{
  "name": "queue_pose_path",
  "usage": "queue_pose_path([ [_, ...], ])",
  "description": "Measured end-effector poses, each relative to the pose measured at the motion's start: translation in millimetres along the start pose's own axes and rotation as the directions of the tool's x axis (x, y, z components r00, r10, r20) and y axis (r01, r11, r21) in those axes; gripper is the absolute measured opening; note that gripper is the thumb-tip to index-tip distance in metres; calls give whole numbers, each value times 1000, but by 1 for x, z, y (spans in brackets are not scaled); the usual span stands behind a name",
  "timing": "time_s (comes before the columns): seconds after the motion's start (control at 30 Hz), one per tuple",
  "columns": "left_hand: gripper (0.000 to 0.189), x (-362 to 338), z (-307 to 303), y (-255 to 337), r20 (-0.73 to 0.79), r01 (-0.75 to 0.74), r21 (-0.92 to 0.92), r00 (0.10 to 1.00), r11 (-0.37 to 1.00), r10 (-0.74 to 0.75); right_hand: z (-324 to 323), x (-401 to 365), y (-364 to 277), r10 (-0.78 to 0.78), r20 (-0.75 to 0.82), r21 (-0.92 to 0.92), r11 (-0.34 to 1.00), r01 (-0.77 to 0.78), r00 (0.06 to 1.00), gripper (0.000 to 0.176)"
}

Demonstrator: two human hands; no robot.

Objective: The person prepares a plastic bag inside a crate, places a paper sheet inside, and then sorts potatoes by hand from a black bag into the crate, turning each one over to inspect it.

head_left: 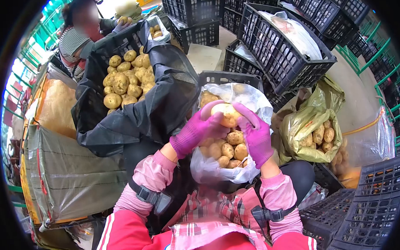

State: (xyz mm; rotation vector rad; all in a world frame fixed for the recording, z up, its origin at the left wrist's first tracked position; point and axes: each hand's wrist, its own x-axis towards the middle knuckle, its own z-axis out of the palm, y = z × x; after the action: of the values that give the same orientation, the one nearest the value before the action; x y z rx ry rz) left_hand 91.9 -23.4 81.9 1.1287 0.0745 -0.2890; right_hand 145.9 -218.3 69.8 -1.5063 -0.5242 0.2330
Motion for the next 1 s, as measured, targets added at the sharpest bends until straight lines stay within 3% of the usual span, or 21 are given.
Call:
queue_pose_path([
  [0.1, 73, 5, 1, -2, 41, -186, 27, 982, 982, 185, -4, 11, 4, 15, -46, 80, 997, -11, 999, 44],
  [0.2, 76, 19, -7, -22, 68, -366, 99, 930, 925, 360, 10, 13, -3, -194, -35, -265, 948, 178, 980, 47],
  [0.27, 74, 18, -12, -30, 86, -228, 26, 971, 973, 225, 13, 13, 8, -143, -38, -244, 961, 130, 989, 46],
  [0.33, 71, 14, -6, -26, 56, -173, 41, 984, 984, 171, 8, 17, 10, -38, -138, -159, 987, 15, 990, 33],
  [0.37, 70, 8, 3, -17, 33, -191, 39, 981, 981, 190, 2, 17, 7, -5, -102, -153, 988, -11, 995, 34],
  [0.47, 70, -3, 9, -4, 56, -476, 439, 861, 762, 505, 4, 14, -20, -59, -31, -60, 997, 57, 998, 36],
  [0.5, 68, -17, 17, 3, -22, -432, 489, 862, 758, 506, 9, 12, -25, -101, -18, -13, 995, 101, 995, 37],
  [0.6, 64, -46, 22, 25, -88, -485, 691, 680, 536, 728, 14, 0, -25, 67, 48, 194, 978, -75, 997, 38],
  [0.63, 62, -60, 28, 43, -139, -362, 851, 543, 380, 828, 13, 0, -18, 19, 28, 87, 996, -21, 999, 40],
  [0.67, 61, -71, 28, 64, -139, -187, 956, 386, 225, 912, 8, -4, -16, 54, 32, 94, 994, -57, 998, 41],
  [0.73, 58, -76, 0, 99, -266, -168, 941, 171, 294, 949, 1, -3, -18, 99, 56, 115, 988, -105, 993, 43],
  [0.8, 56, -80, -42, 123, -310, -18, 946, 239, 323, 920, -3, -7, -19, 45, 47, 122, 991, -50, 998, 46],
  [0.9, 57, -77, -95, 105, -5, 341, 937, 250, -83, 968, -6, -10, -16, -34, -7, 154, 988, 34, 999, 51],
  [1.0, 61, -73, -52, 90, -60, 112, 993, 266, 31, 962, -12, -8, -11, -74, -68, 91, 993, 80, 995, 58],
])
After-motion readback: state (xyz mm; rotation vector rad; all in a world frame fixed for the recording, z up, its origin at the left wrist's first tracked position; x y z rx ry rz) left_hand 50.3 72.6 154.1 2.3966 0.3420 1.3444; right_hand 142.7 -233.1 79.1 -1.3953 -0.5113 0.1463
